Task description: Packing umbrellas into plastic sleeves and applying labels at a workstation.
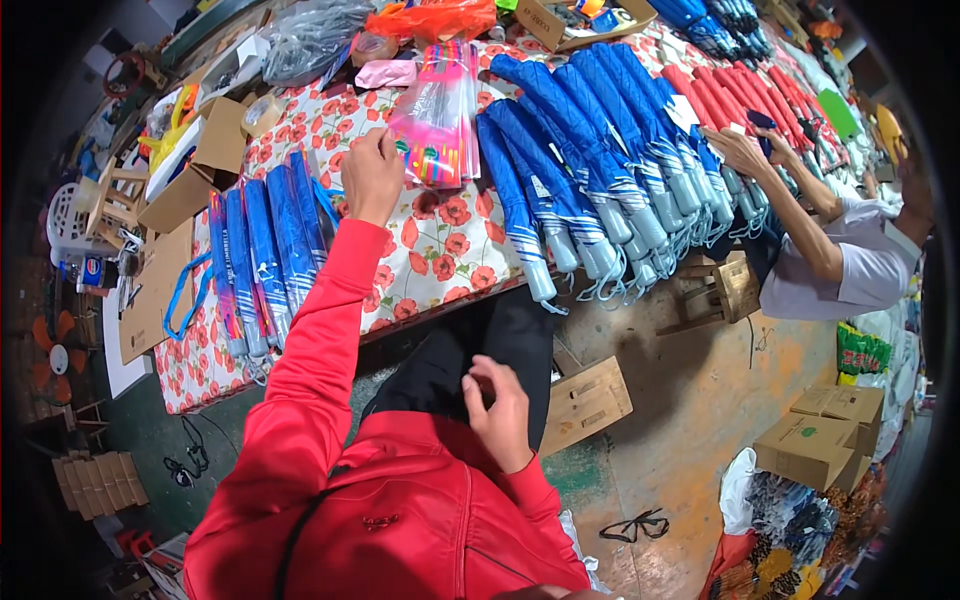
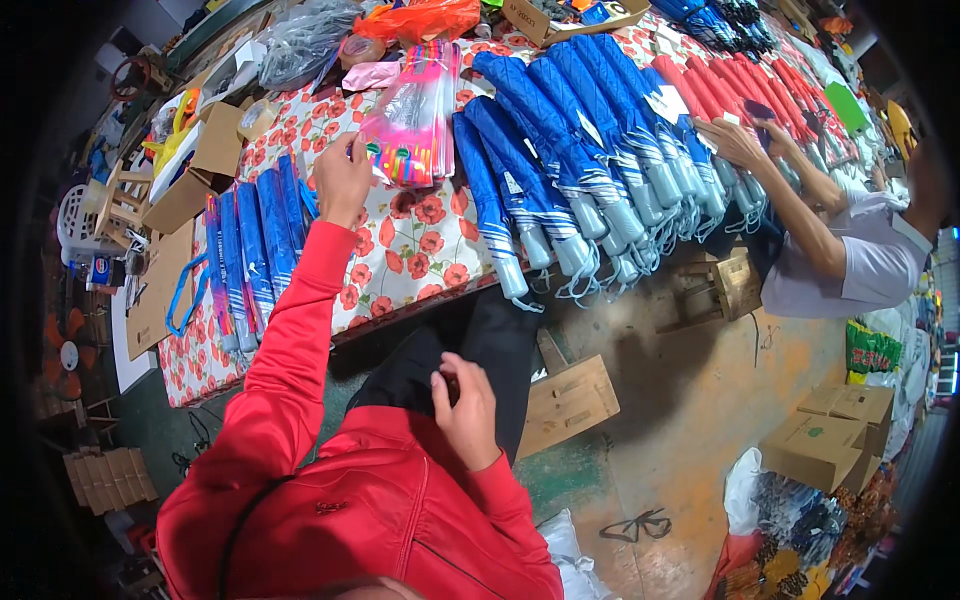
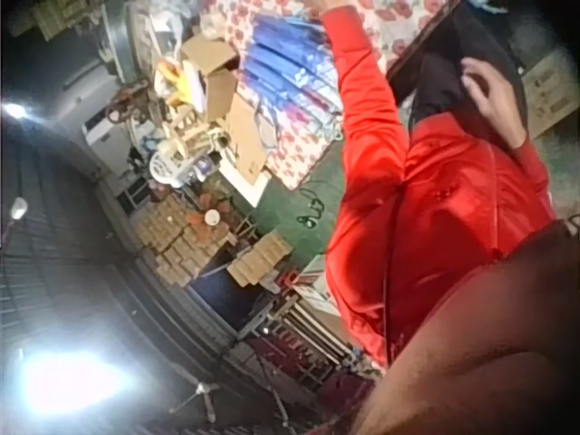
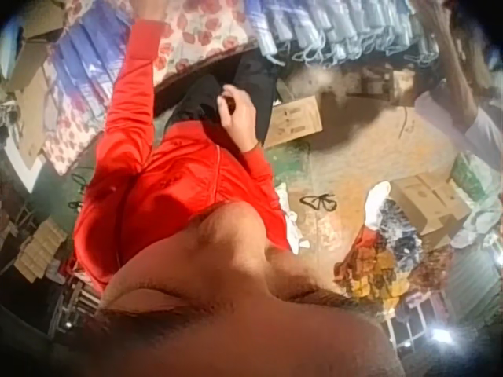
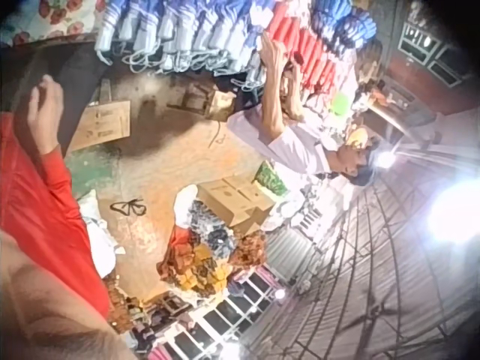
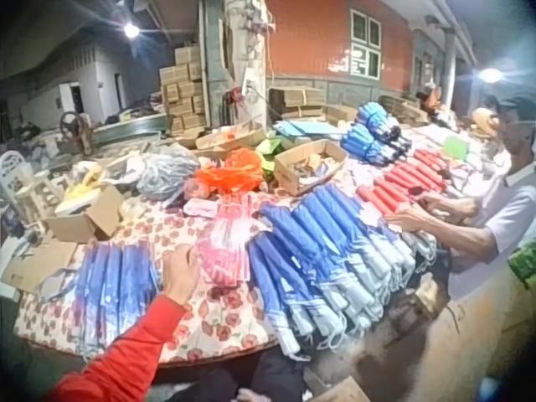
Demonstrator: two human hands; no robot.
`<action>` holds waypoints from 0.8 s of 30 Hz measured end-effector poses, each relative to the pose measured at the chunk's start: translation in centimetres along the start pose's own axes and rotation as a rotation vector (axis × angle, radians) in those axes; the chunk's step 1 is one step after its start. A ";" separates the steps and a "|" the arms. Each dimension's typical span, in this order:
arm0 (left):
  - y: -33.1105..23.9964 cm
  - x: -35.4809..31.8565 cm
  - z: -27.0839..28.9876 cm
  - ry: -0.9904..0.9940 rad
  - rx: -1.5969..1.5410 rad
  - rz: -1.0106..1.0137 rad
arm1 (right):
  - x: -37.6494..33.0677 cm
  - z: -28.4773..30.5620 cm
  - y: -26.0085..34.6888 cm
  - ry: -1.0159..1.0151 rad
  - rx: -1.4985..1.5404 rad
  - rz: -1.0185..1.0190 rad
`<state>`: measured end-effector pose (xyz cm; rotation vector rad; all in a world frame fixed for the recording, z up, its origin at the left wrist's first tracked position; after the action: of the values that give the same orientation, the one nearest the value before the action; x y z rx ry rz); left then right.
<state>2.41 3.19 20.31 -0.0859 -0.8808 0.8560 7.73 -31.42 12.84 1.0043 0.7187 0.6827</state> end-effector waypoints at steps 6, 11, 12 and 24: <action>0.5 -1.1 0.3 0.256 -0.422 0.289 | 3.6 3.5 1.7 -0.298 -0.098 0.062; -0.5 -4.3 -0.5 0.449 -1.021 0.504 | 7.1 4.5 1.6 -0.496 -0.247 0.151; -0.4 -5.4 -0.5 0.503 -1.064 0.530 | 8.0 4.1 1.6 -0.527 -0.291 0.186; 1.5 -14.9 4.6 0.603 -1.130 0.669 | 9.4 -0.3 -0.7 -0.161 -0.440 -0.070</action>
<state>-6.83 -7.23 13.19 -1.6099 -0.6539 0.7622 13.11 -24.13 10.05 0.6179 0.4334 0.6547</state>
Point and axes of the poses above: each hand's wrist, its own x-axis towards the middle knuckle, its own z-axis out of the back of the hand, y = z × x, the point moved 7 cm from there along x, towards the middle knuckle, and after that the axes turned 14 degrees about -z, right-handed, at the moved point
